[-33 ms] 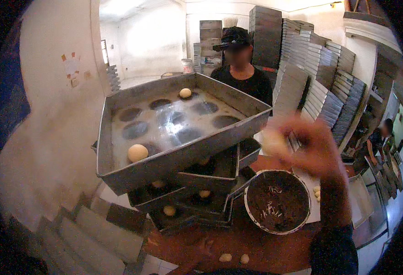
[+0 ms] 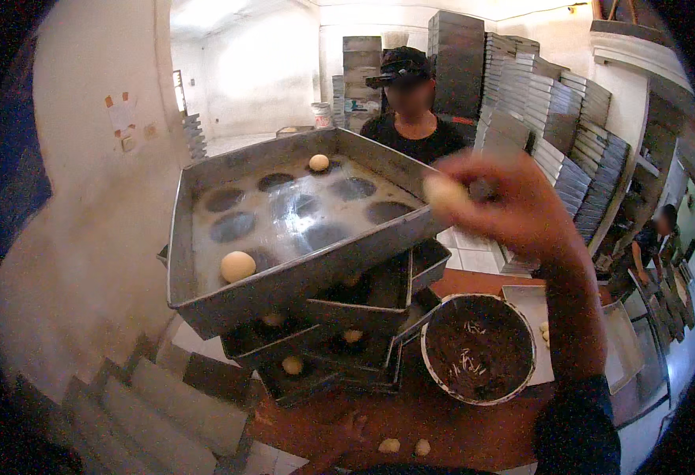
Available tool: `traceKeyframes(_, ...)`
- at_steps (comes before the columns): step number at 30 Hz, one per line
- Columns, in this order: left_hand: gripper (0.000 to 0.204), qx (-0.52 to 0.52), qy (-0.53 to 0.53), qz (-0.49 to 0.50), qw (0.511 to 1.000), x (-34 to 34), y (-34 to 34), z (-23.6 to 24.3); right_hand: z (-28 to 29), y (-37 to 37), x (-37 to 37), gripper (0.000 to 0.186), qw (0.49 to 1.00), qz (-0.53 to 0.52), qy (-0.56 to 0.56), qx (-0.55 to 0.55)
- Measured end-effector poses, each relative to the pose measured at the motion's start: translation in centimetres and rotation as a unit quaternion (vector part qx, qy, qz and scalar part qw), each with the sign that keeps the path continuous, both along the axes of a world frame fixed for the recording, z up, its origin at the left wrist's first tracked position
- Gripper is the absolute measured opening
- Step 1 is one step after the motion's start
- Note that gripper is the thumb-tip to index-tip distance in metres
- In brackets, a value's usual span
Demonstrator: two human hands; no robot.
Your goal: The person prepares dough balls by flattening them, adding a chocolate filling, and pinching the dough closed before placing them onto baking trays. The person also uses a brush to apply a liquid coating to the circular indentations in the baking trays.
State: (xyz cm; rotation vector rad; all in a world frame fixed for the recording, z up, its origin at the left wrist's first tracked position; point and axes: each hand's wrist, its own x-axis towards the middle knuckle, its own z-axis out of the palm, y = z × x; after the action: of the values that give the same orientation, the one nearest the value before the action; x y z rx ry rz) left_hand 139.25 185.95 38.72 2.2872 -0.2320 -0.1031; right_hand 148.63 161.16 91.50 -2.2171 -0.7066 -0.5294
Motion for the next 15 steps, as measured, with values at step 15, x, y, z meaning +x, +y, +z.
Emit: traceKeyframes(15, 0.055, -0.015, -0.015, -0.094, 0.995, -4.6, -2.2, 6.6, -25.4, -2.0, -8.7, 0.014, 0.981, -0.049, -0.095, 0.162)
